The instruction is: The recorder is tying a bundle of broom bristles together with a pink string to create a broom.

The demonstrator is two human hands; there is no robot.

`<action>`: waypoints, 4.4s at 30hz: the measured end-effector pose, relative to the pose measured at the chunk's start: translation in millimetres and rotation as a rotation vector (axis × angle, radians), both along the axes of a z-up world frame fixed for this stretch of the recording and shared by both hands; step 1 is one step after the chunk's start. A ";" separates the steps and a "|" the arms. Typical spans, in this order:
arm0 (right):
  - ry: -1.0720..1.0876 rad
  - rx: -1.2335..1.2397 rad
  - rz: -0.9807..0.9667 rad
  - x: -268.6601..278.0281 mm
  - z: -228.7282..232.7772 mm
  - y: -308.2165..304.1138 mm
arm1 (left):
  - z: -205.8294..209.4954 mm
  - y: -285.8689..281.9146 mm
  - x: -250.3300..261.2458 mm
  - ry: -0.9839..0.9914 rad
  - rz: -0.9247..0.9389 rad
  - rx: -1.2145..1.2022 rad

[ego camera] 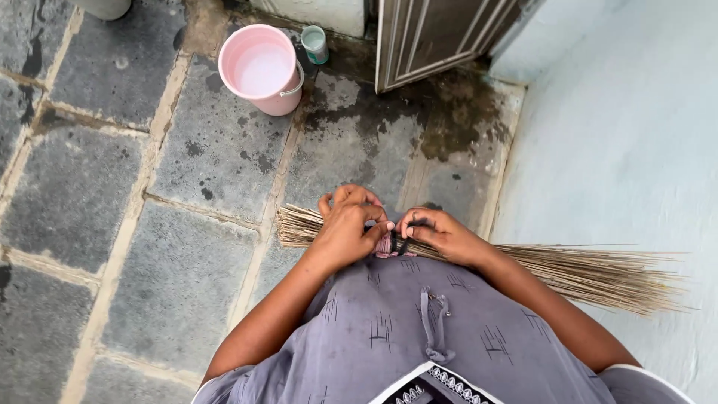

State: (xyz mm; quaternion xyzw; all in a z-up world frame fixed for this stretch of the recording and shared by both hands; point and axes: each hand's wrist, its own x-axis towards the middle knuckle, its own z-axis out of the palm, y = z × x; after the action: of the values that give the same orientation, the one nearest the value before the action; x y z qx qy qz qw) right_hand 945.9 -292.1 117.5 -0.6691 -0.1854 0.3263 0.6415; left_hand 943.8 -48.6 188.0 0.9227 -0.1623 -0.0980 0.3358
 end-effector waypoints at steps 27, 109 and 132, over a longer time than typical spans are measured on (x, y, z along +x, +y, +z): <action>0.389 -0.218 0.171 234.1 51.7 48.5 | 23.7 21.7 125.0 -0.249 0.259 -0.230; -0.839 0.117 0.535 314.0 92.0 25.7 | 35.0 -116.7 138.6 -0.219 1.083 -0.476; -0.451 0.246 0.525 296.2 66.7 25.6 | 39.1 -124.4 116.0 -0.419 1.133 -0.141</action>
State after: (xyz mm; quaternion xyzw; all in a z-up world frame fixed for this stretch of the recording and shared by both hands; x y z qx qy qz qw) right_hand 1242.1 -266.6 184.1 -0.5716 -0.5256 0.2994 0.5545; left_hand 1059.8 -173.0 227.1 0.8409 0.2852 0.2904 0.3568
